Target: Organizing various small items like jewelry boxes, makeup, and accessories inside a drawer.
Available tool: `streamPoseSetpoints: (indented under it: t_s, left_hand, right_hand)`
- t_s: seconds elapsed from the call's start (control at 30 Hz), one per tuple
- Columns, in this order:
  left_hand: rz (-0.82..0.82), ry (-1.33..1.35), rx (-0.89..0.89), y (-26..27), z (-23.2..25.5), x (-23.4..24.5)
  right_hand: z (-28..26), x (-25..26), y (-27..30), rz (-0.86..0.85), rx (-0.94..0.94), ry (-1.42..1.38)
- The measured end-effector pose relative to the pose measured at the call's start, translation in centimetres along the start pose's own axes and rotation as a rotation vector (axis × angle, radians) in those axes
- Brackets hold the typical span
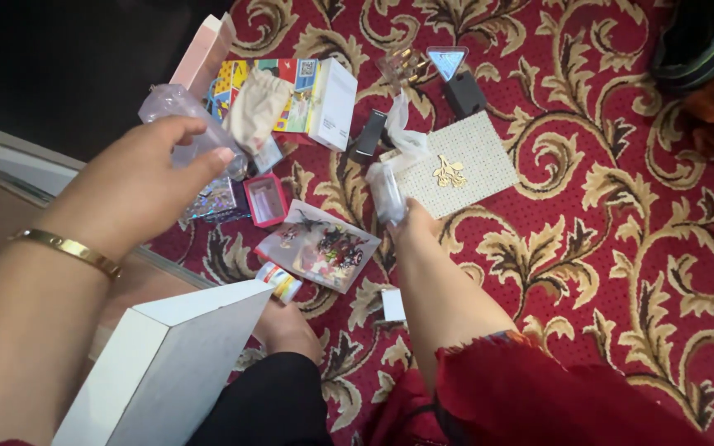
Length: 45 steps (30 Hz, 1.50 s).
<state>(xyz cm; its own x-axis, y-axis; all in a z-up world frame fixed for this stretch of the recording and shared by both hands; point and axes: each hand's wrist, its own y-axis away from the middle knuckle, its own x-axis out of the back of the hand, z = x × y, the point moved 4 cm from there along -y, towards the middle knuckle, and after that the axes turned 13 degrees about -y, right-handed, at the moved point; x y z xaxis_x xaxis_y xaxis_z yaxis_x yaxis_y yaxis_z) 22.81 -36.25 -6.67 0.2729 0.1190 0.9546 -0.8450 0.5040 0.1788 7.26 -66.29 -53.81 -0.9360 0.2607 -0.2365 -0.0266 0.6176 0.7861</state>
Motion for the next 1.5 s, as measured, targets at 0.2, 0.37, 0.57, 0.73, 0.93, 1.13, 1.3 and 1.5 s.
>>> streamPoseSetpoints:
  t_s: [0.2, 0.37, 0.57, 0.73, 0.93, 1.13, 1.3, 1.5]
  left_hand:
    - [0.013, -0.013, -0.037, -0.1, -0.3, 0.2]
    - [0.009, 0.009, 0.002, 0.0, -0.3, 0.4]
    - [-0.019, 0.065, 0.056, -0.1, -0.1, 0.4]
    - [0.044, 0.078, -0.004, -0.9, -0.6, 0.4]
    - [0.262, 0.272, -0.027, -1.4, -1.6, 1.7]
    - [0.251, 0.269, -0.033, 1.4, -0.8, 4.3]
    - [0.186, 0.243, 0.046, 4.8, -1.6, 6.4]
    - [0.388, 0.380, 0.133, 7.5, -7.8, 7.9]
  right_hand:
    - [0.1, -0.7, 0.1, 0.106, -0.128, -0.062]
    - [0.8, -1.7, 0.1, -0.097, -0.359, -0.086]
    - [0.4, -3.8, 0.4, -0.330, -0.312, -0.030]
    - [-6.4, -6.7, 9.8, -0.086, 0.016, -0.084]
    - [-10.7, -9.6, 21.2, 0.158, -0.060, -0.269]
    - [-12.3, -13.2, 22.4, 0.034, 0.038, -0.439]
    - [-14.8, -19.0, 23.6, -0.348, 0.680, -0.024]
    - [-16.3, -23.9, 42.9, -0.898, 0.324, -0.035]
